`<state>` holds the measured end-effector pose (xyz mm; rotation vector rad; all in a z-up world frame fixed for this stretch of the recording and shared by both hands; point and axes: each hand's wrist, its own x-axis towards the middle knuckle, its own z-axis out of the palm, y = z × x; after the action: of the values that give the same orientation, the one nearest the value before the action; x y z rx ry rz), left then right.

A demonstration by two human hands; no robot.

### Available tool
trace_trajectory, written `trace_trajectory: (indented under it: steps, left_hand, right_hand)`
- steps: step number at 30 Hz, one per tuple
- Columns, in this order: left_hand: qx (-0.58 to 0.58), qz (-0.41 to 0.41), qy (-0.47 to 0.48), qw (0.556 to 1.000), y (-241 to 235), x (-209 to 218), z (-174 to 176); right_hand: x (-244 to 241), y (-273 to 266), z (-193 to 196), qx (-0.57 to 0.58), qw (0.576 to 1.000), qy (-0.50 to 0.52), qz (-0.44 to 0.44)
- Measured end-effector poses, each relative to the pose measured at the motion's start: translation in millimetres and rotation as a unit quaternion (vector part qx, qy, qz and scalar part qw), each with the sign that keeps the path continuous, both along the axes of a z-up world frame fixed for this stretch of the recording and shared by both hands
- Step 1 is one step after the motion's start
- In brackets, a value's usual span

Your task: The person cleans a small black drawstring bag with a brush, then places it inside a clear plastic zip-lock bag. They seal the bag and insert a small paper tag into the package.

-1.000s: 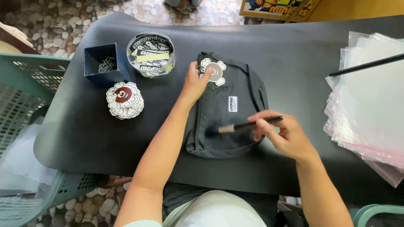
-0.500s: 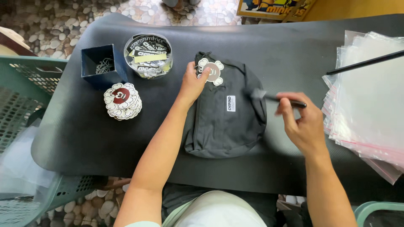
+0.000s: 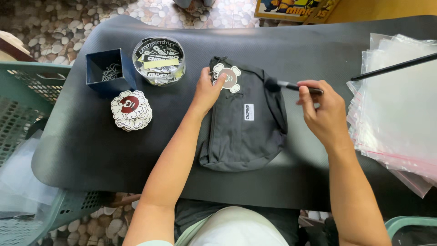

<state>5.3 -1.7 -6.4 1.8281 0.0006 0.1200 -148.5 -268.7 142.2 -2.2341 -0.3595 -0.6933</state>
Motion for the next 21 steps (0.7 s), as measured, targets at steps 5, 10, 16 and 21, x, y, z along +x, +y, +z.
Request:
trace_trajectory:
  steps: [5, 10, 16, 21]
  left_hand:
    - [-0.011, -0.011, 0.035, 0.999, 0.1, -3.1, 8.3]
    - [0.006, -0.004, 0.012, 1.0, 3.6, 5.1, -10.9]
    - [-0.014, -0.008, 0.011, 1.0, 2.0, 2.8, -5.9]
    - [-0.018, -0.014, 0.014, 1.0, -0.5, 3.1, -5.3]
  right_hand:
    - [2.9, -22.1, -6.5, 0.004, 0.994, 0.053, -0.092]
    - [3.7, 6.0, 5.5, -0.012, 1.0, -0.006, 0.025]
    - [-6.5, 27.8, 6.2, 0.089, 0.964, 0.176, 0.179]
    - [-10.3, 54.1, 21.1, 0.023, 0.98, 0.097, 0.173]
